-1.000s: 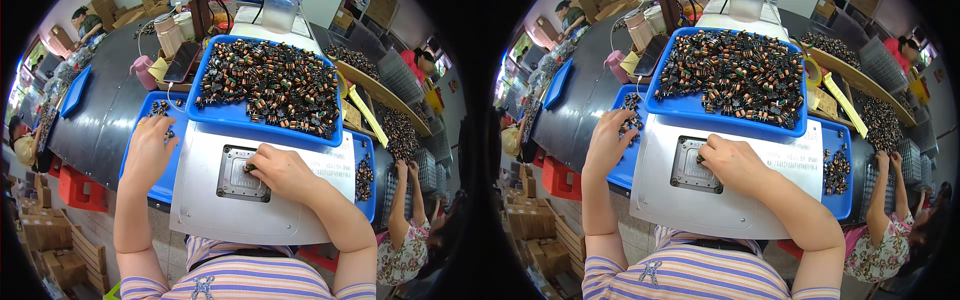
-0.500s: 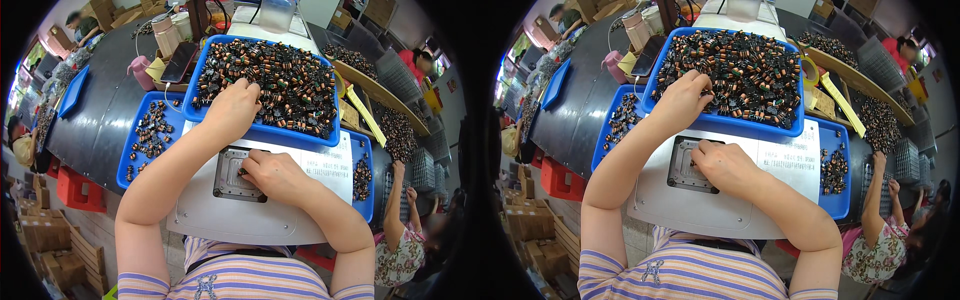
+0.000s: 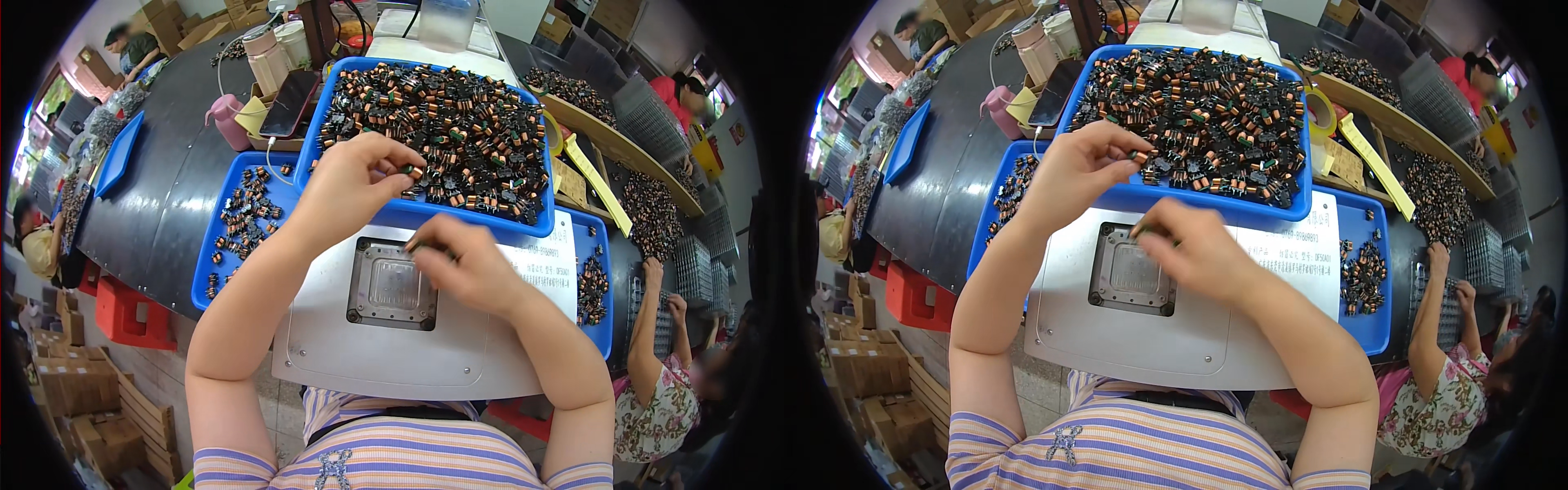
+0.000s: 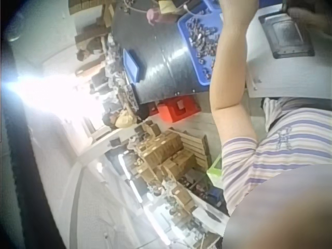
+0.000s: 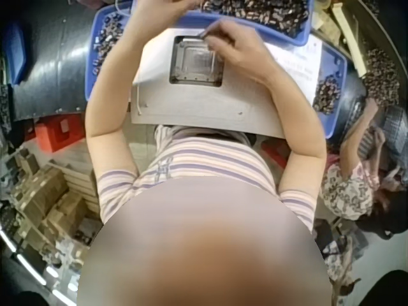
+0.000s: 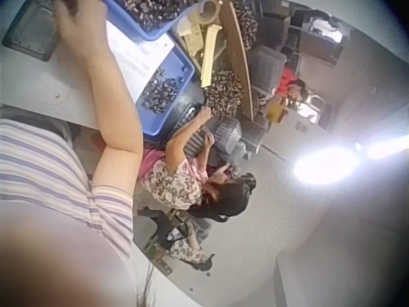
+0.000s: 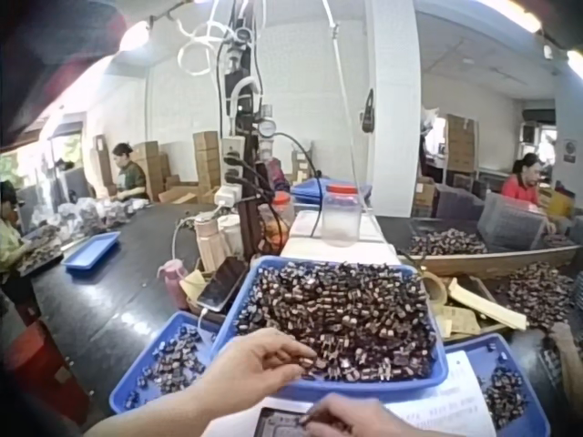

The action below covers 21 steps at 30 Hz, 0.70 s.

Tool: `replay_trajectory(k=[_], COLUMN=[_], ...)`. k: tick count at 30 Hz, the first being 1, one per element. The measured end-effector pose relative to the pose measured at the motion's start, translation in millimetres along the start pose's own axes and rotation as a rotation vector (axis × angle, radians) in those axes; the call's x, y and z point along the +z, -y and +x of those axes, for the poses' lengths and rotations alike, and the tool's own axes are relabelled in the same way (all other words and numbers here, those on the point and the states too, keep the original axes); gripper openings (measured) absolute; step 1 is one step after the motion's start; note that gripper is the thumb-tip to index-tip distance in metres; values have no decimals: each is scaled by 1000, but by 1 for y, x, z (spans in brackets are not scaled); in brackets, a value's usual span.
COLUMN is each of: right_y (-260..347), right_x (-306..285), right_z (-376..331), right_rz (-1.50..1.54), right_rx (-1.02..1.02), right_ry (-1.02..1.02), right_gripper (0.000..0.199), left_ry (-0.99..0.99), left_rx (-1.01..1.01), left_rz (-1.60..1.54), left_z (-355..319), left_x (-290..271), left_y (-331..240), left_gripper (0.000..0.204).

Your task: The person sorts small electronic components by hand, transferring them from a bin into a fixture.

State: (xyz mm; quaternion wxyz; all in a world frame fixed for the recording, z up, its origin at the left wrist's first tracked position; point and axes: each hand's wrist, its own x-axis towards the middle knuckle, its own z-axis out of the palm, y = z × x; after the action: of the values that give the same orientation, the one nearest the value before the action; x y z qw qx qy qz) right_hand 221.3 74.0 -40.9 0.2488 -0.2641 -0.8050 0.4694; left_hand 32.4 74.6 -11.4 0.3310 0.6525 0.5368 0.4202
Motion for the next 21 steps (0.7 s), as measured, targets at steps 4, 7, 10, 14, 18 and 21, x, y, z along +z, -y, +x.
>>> replay_trajectory(k=[4, 7, 10, 14, 18, 21], right_y=[0, 0, -3, -11, -13, -11], right_x=[-37, -62, -77, -75, -73, -71], right_z=[10, 6, -5, -10, -8, -6], right_rz=[690, 387, -363, -1006, -1024, -1001], right_rx=[214, 186, 234, 355, 381, 400], right_ry=[-259, -362, -438, -327, -310, -330], right_gripper=[14, 13, 17, 23, 22, 22], left_ry=[19, -11, 3, 124, 78, 88], left_rx=[-177, -139, -158, -224, -249, -269], left_rz=[-482, -664, -754, -886, -771, -732], left_z=[-28, -47, -49, -52, -54, -55], left_x=[-10, -9, -6, -6, 4, 5], left_y=[2, 9, 12, 14, 13, 17], left_gripper=[25, 23, 23, 23, 25, 21])
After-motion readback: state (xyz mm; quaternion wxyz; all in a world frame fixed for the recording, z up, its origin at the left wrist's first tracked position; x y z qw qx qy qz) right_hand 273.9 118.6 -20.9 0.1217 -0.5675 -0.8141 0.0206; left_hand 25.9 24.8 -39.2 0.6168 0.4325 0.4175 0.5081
